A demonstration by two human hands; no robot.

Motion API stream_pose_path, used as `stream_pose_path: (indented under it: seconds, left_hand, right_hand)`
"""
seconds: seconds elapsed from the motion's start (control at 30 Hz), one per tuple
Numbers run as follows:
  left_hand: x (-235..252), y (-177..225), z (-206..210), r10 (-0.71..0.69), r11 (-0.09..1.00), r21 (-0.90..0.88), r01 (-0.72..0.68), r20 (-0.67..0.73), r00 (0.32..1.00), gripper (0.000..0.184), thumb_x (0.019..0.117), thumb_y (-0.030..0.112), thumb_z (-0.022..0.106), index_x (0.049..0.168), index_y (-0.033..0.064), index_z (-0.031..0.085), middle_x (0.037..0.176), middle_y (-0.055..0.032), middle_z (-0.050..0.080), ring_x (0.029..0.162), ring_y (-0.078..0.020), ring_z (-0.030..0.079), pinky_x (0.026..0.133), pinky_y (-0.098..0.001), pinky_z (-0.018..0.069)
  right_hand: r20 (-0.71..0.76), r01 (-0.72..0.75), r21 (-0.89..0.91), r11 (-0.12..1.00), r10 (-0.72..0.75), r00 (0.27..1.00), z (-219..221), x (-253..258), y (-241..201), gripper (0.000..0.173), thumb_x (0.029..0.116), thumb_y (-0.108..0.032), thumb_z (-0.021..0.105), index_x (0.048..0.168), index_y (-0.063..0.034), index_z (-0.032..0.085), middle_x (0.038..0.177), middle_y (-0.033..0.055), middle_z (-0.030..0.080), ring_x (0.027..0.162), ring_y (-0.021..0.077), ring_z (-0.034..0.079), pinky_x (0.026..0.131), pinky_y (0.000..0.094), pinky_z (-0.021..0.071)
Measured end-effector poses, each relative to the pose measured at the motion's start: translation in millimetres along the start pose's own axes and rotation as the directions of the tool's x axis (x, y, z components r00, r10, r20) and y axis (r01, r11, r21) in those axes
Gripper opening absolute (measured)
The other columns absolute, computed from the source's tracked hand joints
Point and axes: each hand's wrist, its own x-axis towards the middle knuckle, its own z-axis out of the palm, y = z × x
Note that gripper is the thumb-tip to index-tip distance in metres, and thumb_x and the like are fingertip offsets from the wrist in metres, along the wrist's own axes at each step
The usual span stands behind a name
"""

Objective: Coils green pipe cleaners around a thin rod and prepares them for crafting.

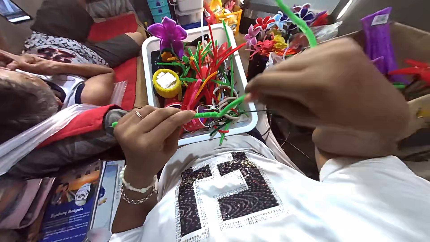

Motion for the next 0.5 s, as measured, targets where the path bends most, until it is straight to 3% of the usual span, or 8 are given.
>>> stream_pose_path:
  seconds: [0.1,0.17,0.23,0.33,0.5]
  left_hand:
    - [1,4,-3,0.014,0.984,-0.177,-0.012,0.009,1.000,0.010,0.0957,0.012,0.069,0.096,0.0124,0.080,0.091,-0.0027,0.076,0.084,-0.0114,0.067,0.075,-0.0289,0.0495]
    - [1,6,-2,0.004,0.973,-0.229,0.001,0.021,1.000,0.010,0.0954,0.013,0.070,0.095,0.0137,0.079,0.091,-0.0003,0.075,0.084,-0.0090,0.066,0.075,-0.0272,0.0480]
    - [0,7,-1,-0.018,0.971,-0.238,0.020,0.013,1.000,0.010,0.0950,0.012,0.070,0.096,0.0130,0.079,0.092,-0.0010,0.075,0.085,-0.0090,0.066,0.076,-0.0271,0.0491]
    - [1,4,-1,-0.062,0.977,-0.209,0.051,-0.049,0.997,0.009,0.0934,0.010,0.072,0.098,0.0095,0.079,0.094,-0.0039,0.075,0.087,-0.0108,0.068,0.076,-0.0273,0.0514]
    - [0,3,2,-0.120,0.991,0.040,0.126,-0.138,0.983,0.012,0.0930,0.009,0.073,0.102,0.0077,0.080,0.095,-0.0083,0.075,0.087,-0.0162,0.068,0.077,-0.0318,0.0511]
  right_hand:
    - [-0.003,-0.016,0.077,0.997,0.016,1.000,11,11,24,0.029,0.1052,-0.024,0.048,0.094,-0.0111,0.071,0.070,0.0006,0.063,0.060,0.0137,0.058,0.055,0.0362,0.0435]
    - [0.031,-0.019,0.185,0.983,0.013,0.999,30,15,34,0.029,0.1047,-0.025,0.049,0.092,-0.0116,0.072,0.068,-0.0023,0.060,0.059,0.0103,0.055,0.054,0.0333,0.0441]
    - [0.106,-0.051,0.248,0.967,0.026,0.994,51,15,37,0.029,0.1052,-0.027,0.049,0.094,-0.0120,0.071,0.067,-0.0019,0.059,0.059,0.0125,0.057,0.054,0.0365,0.0455]
    - [0.218,-0.089,0.325,0.941,0.017,0.976,74,11,30,0.026,0.1045,-0.026,0.051,0.094,-0.0129,0.070,0.067,-0.0017,0.059,0.060,0.0141,0.058,0.055,0.0387,0.0477]
    - [0.249,-0.014,0.408,0.913,-0.097,0.964,85,1,-2,0.023,0.1048,-0.024,0.051,0.092,-0.0139,0.067,0.066,-0.0056,0.057,0.060,0.0076,0.058,0.055,0.0292,0.0461]
